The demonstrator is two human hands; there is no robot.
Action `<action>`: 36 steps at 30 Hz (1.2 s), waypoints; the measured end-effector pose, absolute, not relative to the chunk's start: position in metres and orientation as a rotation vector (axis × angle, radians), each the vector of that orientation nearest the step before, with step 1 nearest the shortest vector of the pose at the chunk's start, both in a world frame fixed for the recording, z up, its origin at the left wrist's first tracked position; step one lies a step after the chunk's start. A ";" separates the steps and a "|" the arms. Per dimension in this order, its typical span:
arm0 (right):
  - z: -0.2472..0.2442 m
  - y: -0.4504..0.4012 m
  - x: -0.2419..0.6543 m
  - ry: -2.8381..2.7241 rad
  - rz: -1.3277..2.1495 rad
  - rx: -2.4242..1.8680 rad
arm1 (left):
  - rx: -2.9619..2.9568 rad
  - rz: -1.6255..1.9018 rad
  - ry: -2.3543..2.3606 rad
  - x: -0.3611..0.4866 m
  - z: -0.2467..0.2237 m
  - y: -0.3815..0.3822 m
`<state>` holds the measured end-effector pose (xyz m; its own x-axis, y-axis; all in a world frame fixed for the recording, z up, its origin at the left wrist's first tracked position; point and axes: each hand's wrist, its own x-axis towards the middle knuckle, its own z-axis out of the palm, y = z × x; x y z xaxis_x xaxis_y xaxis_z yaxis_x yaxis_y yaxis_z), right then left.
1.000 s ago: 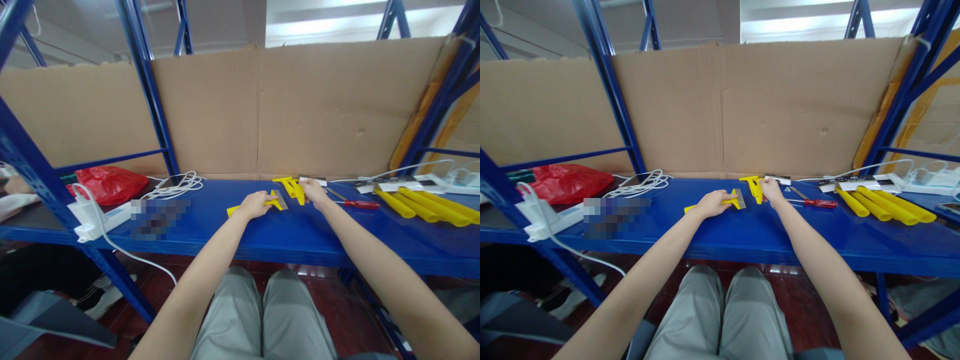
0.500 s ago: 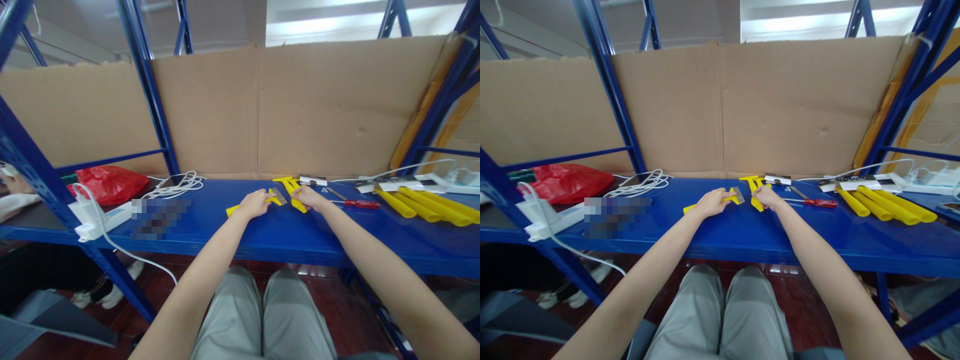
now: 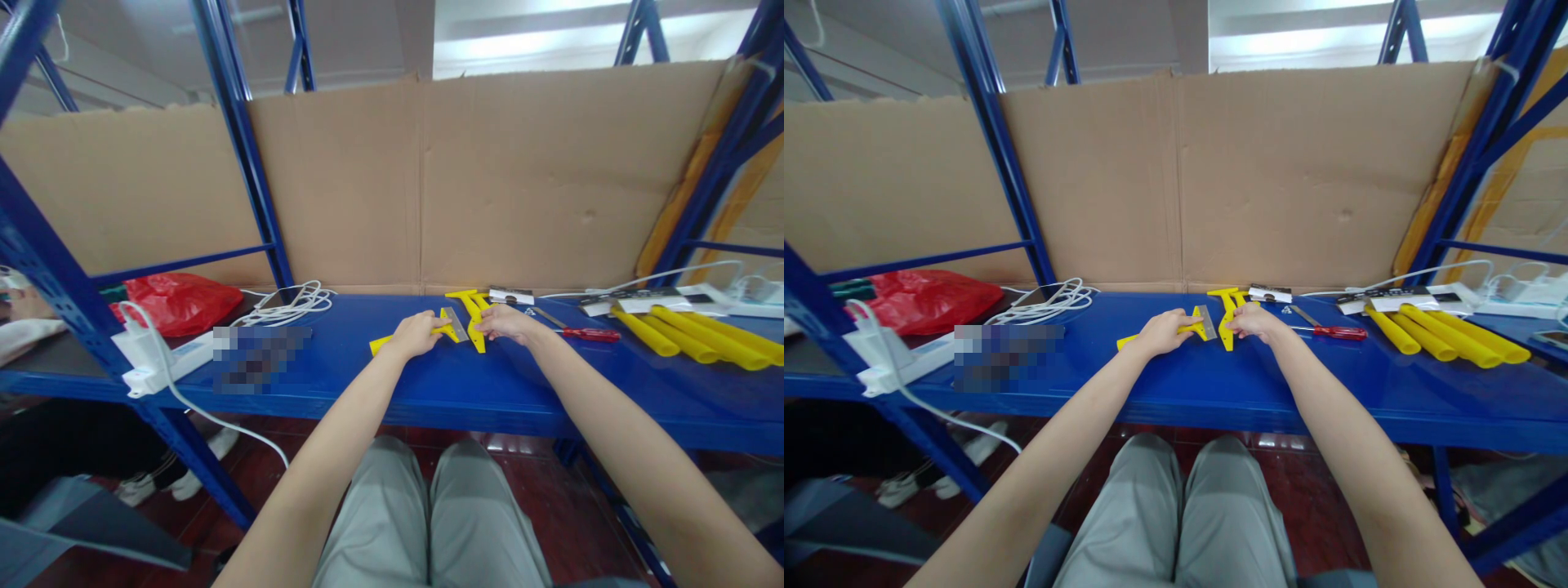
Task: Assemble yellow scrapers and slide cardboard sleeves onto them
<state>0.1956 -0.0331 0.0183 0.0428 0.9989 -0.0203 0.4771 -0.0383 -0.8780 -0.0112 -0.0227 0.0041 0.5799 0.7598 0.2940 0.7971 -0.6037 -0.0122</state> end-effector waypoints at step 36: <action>0.010 -0.025 0.187 -1.395 1.089 -1.591 | -2.671 -0.074 -1.212 -0.004 0.006 -0.029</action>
